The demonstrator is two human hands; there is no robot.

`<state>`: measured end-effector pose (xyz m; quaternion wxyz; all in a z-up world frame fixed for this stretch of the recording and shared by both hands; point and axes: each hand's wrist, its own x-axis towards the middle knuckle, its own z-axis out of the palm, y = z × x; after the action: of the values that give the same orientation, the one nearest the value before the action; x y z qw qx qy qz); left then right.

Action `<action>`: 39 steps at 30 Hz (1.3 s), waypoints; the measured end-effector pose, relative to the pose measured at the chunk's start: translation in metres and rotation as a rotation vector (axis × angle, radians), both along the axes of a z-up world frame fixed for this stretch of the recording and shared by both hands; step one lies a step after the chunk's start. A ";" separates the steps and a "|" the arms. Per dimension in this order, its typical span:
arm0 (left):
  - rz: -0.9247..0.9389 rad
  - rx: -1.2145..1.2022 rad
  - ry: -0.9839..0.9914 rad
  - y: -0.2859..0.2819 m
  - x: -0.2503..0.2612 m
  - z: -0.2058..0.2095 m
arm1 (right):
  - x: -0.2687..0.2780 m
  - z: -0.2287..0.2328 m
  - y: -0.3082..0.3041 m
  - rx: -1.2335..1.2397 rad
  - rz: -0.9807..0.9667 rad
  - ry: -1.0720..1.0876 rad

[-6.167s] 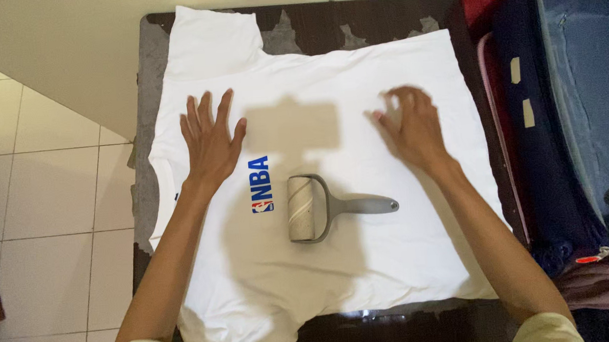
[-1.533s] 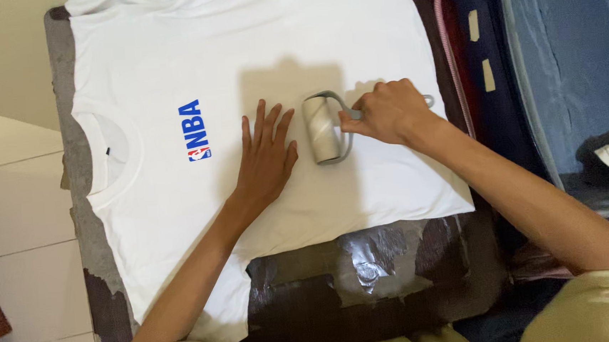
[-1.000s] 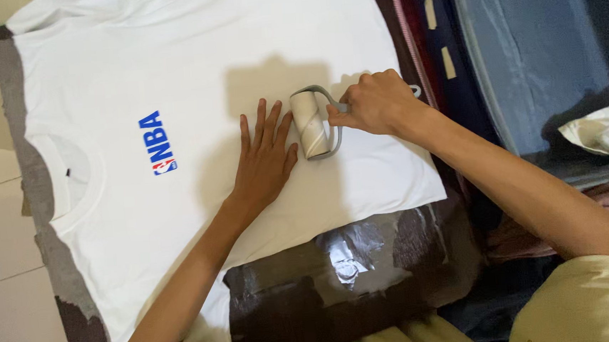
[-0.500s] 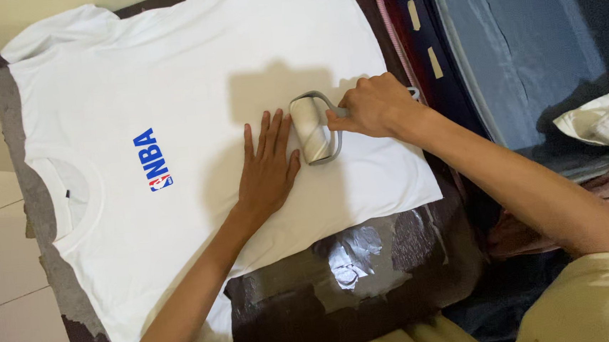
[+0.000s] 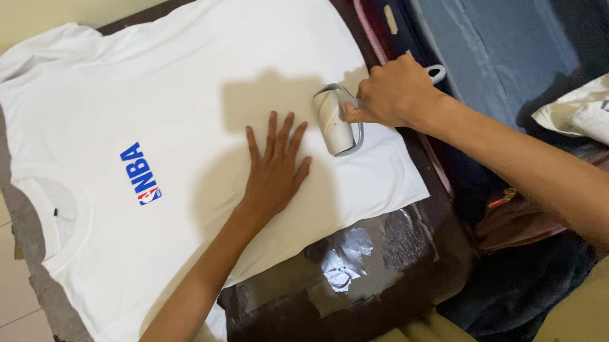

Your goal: The person uses a lint roller to remove lint from a white t-shirt laid flat on a table, rolling it over different sections of the garment and occasionally smoothing the fabric by hand.

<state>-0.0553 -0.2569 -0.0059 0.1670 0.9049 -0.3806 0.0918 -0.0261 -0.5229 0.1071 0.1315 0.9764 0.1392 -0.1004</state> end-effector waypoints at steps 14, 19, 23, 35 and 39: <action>-0.152 -0.028 -0.021 -0.059 -0.006 -0.008 | 0.000 0.001 -0.034 -0.168 -0.033 -0.088; -0.149 -0.079 -0.052 -0.066 -0.008 -0.004 | -0.002 -0.001 -0.037 -0.169 0.002 -0.099; -0.110 -0.097 0.029 -0.066 -0.007 -0.002 | -0.001 -0.001 -0.034 -0.092 -0.007 -0.071; -0.098 -0.095 0.023 -0.065 -0.008 -0.002 | 0.002 -0.003 -0.026 -0.209 -0.002 -0.117; -0.111 -0.109 0.021 -0.066 -0.008 0.001 | 0.002 -0.004 -0.029 -0.199 -0.044 -0.125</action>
<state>-0.0632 -0.3229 -0.0048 0.2249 0.8729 -0.4228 0.0934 -0.0246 -0.5519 0.1032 0.2338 0.9657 0.0986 -0.0554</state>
